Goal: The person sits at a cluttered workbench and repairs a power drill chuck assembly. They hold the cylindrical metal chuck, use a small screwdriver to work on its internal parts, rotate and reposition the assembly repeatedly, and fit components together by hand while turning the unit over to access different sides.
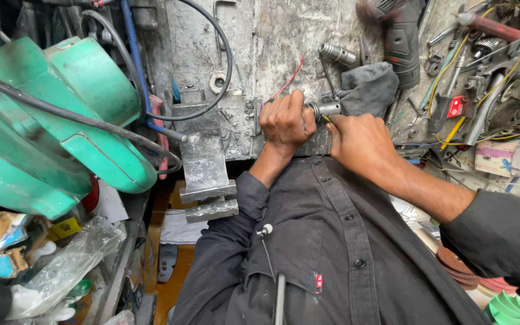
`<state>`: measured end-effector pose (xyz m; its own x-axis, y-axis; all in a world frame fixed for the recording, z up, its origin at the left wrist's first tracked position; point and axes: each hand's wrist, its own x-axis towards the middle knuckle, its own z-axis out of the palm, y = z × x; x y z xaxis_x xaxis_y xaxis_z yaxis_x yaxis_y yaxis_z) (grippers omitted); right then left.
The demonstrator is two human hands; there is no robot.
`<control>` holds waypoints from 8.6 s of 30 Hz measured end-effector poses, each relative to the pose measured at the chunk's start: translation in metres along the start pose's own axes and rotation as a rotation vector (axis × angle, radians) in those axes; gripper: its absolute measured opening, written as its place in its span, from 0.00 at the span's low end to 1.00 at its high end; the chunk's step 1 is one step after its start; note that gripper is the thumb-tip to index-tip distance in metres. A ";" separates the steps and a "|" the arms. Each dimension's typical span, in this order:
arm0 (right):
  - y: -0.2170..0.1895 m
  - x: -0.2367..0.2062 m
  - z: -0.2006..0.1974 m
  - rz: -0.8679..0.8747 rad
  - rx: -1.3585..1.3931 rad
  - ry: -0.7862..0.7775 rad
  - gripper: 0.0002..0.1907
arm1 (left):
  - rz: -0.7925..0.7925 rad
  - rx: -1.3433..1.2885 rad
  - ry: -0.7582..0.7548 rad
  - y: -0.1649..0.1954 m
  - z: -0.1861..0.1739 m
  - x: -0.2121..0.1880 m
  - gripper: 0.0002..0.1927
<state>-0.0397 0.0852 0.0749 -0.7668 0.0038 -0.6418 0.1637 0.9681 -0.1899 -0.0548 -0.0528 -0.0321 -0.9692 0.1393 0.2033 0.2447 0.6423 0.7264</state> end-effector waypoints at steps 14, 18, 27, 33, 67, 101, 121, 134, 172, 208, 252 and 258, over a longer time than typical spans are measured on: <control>0.026 -0.003 -0.001 -0.153 0.110 0.100 0.10 | 0.011 -0.002 0.003 -0.005 0.014 -0.005 0.05; 0.032 -0.002 -0.007 -0.096 0.238 0.076 0.12 | 0.011 -0.019 0.004 -0.005 0.020 -0.009 0.05; 0.035 0.001 0.002 -0.074 0.061 0.036 0.13 | 0.018 -0.016 0.012 0.001 0.032 -0.017 0.06; 0.023 -0.008 0.013 -0.082 0.073 0.074 0.11 | -0.006 0.012 0.023 -0.003 0.028 -0.022 0.06; 0.072 -0.005 0.012 -0.374 0.236 0.175 0.13 | -0.006 -0.009 0.024 -0.001 0.034 -0.014 0.06; 0.099 0.014 0.006 -0.434 0.181 0.089 0.12 | -0.026 0.018 -0.011 0.006 0.046 -0.012 0.07; 0.056 -0.019 0.021 -0.116 0.234 0.130 0.09 | -0.019 0.048 0.017 0.015 0.042 -0.021 0.07; 0.066 -0.010 0.023 -0.259 0.183 0.204 0.12 | -0.017 0.001 -0.007 0.006 0.040 -0.014 0.08; 0.116 0.018 0.003 -0.564 0.011 0.076 0.16 | -0.045 0.056 0.027 0.016 0.048 -0.017 0.07; 0.103 0.022 -0.001 -0.491 0.092 0.007 0.13 | -0.043 0.056 0.036 0.014 0.046 -0.012 0.07; 0.120 0.032 -0.002 -0.629 -0.153 -0.139 0.17 | -0.051 0.055 0.022 0.016 0.046 -0.016 0.08; 0.126 0.035 -0.005 -0.679 -0.193 -0.124 0.15 | -0.061 0.062 0.045 0.020 0.049 -0.019 0.07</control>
<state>-0.0495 0.2084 0.0323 -0.5823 -0.6324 -0.5109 -0.4460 0.7739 -0.4496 -0.0331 -0.0052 -0.0535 -0.9796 0.0658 0.1900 0.1817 0.6944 0.6963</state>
